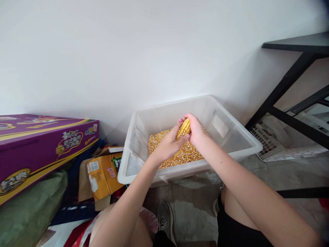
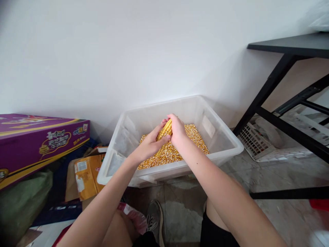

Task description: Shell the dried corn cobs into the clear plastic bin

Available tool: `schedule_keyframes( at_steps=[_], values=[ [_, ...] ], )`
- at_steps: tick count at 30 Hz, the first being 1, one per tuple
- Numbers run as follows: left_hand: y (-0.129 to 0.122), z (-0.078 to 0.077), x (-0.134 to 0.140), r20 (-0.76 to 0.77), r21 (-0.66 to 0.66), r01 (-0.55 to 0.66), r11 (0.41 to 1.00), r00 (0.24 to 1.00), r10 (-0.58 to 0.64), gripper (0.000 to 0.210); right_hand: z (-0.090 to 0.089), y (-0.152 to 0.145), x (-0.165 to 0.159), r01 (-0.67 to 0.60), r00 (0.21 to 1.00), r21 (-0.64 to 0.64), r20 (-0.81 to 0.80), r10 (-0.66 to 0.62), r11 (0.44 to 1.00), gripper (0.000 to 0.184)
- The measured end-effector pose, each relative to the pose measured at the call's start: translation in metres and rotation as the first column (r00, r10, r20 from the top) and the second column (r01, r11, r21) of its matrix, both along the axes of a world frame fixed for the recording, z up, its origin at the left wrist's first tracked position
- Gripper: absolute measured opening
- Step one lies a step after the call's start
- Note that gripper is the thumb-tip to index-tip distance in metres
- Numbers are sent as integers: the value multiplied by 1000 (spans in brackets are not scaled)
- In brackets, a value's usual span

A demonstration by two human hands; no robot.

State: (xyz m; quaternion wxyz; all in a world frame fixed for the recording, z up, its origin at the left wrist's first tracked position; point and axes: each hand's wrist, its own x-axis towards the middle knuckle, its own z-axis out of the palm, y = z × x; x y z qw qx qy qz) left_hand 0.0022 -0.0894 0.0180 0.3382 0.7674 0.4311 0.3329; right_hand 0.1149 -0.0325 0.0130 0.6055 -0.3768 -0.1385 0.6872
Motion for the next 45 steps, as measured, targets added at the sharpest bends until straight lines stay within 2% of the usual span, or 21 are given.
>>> schedule_keyframes(
  at_steps=[4,11,18,20,23,26,30,35,41,45],
  values=[
    [-1,3,2,-101,75,-106,992,988,113,53,2,-3,-2,5,1000,14,26,-5,1000,11],
    [-4,3,4,-257,98,-71,993,962,94,52,1,-3,-2,15,998,19,67,-16,1000,14],
    [10,-3,-7,-78,-94,100,991,991,-107,53,0,0,1,117,976,10,183,-116,993,14],
    [11,0,-8,-48,-145,74,987,995,-82,50,0,1,1,160,966,34,199,-164,987,13],
    [8,3,-5,-61,-179,-43,983,998,33,46,0,0,0,163,971,41,173,-167,986,12],
    [6,2,-1,-84,-115,-129,985,989,119,43,1,-2,-2,90,991,43,96,-94,995,12],
    [9,-1,-2,-68,-43,-70,997,995,67,35,-1,-4,-3,66,995,34,68,-68,997,13],
    [11,-3,-3,-59,-51,-29,998,998,26,38,-5,-2,-4,98,989,75,107,-106,992,13],
    [11,-4,-4,-155,-4,-30,1000,988,29,46,-1,1,-1,191,968,61,152,-198,980,12],
    [8,-1,-2,-193,19,-39,999,980,42,43,2,3,2,231,958,41,167,-234,972,15]
  ],
)
